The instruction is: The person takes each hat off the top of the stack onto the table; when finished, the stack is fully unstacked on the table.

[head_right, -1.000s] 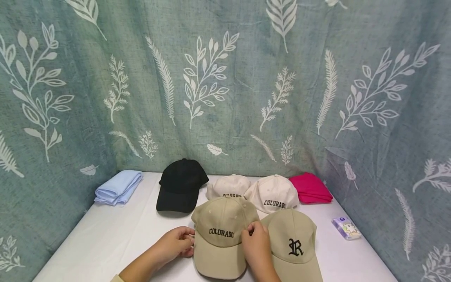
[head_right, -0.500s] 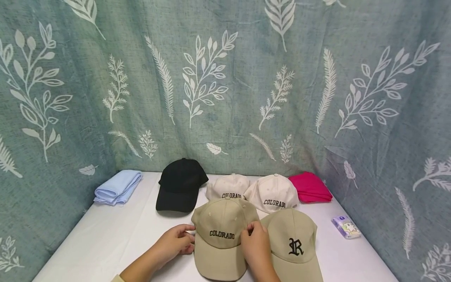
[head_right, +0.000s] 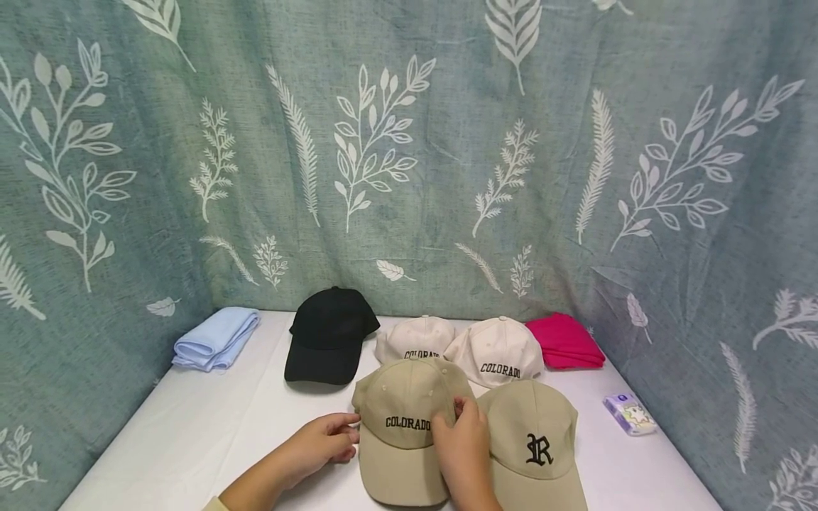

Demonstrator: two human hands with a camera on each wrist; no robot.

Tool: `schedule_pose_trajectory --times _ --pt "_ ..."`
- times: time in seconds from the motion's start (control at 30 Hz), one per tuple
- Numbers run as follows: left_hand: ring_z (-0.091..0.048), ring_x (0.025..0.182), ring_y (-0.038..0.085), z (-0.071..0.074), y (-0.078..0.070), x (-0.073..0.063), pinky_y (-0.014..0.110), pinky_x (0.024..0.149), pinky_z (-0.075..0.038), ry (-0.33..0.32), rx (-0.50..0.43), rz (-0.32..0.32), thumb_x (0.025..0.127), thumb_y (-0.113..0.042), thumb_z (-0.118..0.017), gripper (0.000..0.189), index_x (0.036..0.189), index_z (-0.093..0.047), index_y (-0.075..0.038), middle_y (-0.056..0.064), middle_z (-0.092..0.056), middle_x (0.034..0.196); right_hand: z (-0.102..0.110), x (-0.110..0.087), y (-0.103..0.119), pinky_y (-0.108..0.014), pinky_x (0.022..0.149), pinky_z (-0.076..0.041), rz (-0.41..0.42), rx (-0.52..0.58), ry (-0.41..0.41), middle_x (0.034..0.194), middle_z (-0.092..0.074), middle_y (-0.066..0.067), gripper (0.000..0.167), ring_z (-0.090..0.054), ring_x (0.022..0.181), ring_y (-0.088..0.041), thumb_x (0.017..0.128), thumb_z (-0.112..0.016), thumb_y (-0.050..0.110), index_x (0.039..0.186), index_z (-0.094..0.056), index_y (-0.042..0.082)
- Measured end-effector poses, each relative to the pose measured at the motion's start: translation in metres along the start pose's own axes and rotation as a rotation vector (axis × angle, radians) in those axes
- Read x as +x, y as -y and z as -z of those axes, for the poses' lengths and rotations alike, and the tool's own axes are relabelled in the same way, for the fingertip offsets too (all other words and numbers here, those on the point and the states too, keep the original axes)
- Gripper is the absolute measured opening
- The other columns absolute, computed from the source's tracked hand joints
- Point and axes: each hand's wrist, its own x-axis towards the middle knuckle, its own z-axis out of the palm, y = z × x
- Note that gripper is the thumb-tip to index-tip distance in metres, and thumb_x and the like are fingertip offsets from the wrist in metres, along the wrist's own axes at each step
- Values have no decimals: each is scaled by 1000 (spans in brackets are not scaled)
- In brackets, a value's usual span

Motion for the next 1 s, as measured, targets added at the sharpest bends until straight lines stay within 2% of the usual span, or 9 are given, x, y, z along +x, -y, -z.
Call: schedule_pose_trajectory --times 0.2,0.43,0.7,0.77,0.87,1.0 --pt "-67 89 14 1 0 1 29 82 -62 -3 4 15 100 -13 -62 55 150 -49 6 9 -65 108 -3 -3 5 -51 102 -52 42 83 -83 118 -59 -22 43 -61 113 -36 90 -64 10 131 -59 -4" --pt "-67 91 14 2 -1 0 29 84 -62 15 18 26 102 -17 -63 55 151 -50 3 8 -65 108 -4 -5 7 -50 102 -54 49 106 -95 119 -59 -21 40 -61 112 -35 93 -66 12 130 -61 -1" --pt "-68 87 12 2 3 3 30 83 -62 1 12 20 99 -16 -64 57 150 -50 5 7 -67 109 -4 -5 5 -45 106 -55 69 179 -134 119 -57 -19 34 -57 116 -29 92 -66 7 126 -63 -1" --pt "-69 85 11 3 3 4 30 82 -62 -3 11 18 98 -16 -64 57 149 -50 7 7 -68 108 -3 -5 5 -41 105 -55 79 204 -144 120 -57 -18 33 -57 117 -28 93 -65 6 125 -63 -1" --pt "-69 84 11 3 2 5 29 81 -62 -13 9 22 97 -15 -64 58 148 -50 8 7 -69 109 -3 -5 6 -21 101 -54 94 238 -154 120 -57 -18 31 -57 117 -27 94 -65 5 124 -63 -1" --pt "-69 83 10 2 2 3 28 80 -62 -35 0 28 95 -13 -64 55 145 -53 8 7 -70 110 -4 -5 4 -1 93 -45 121 273 -171 118 -56 -18 29 -57 115 -26 94 -64 2 122 -64 -2"
